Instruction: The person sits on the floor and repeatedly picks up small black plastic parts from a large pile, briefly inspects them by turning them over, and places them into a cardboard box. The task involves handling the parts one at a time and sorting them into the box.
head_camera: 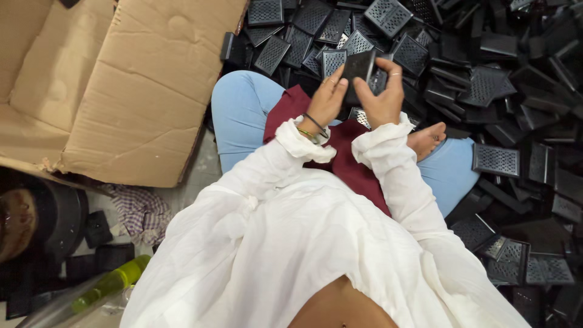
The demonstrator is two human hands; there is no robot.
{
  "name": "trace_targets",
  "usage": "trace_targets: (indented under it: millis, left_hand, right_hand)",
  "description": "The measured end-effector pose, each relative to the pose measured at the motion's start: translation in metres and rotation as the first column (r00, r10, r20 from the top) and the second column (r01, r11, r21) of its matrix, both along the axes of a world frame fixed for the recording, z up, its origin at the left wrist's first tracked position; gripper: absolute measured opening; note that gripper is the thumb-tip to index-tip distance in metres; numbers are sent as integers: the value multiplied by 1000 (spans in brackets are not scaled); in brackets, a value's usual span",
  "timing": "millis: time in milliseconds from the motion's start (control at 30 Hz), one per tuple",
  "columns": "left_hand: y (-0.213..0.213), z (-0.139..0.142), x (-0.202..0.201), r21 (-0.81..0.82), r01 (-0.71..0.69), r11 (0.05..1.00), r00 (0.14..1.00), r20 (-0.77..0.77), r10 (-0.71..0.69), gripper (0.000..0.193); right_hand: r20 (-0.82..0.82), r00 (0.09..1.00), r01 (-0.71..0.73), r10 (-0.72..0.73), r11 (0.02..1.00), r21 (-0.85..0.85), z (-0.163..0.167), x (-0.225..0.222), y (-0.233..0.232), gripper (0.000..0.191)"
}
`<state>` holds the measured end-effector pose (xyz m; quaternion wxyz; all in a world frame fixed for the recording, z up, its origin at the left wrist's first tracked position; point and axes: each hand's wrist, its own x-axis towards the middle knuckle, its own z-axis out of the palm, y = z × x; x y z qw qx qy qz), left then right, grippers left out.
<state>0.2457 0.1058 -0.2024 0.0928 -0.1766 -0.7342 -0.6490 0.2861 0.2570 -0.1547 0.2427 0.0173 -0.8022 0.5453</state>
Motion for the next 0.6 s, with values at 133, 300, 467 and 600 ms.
trace_targets:
  millis: [133,300,467,600]
  left_hand:
    - [-86,38,-60,-454,-347,821,934,-243,261,44]
    - [-184,45,-129,-942,-317,114,816,-209,539,42]
    - [-190,54,-126,-999,15,30,976,21,218,34]
    - [-192,89,-136,-813,-292,504,933,-126,338,46]
  right_hand:
    - [99,995,11,4,989,-145,0,12,21,44]
    - [184,983,50,-27,991,-121,5,37,34,44]
    - [172,984,52,-37,995,-83,1,42,36,43]
    - [181,983,48,-43,999,-23,2,43,44,44]
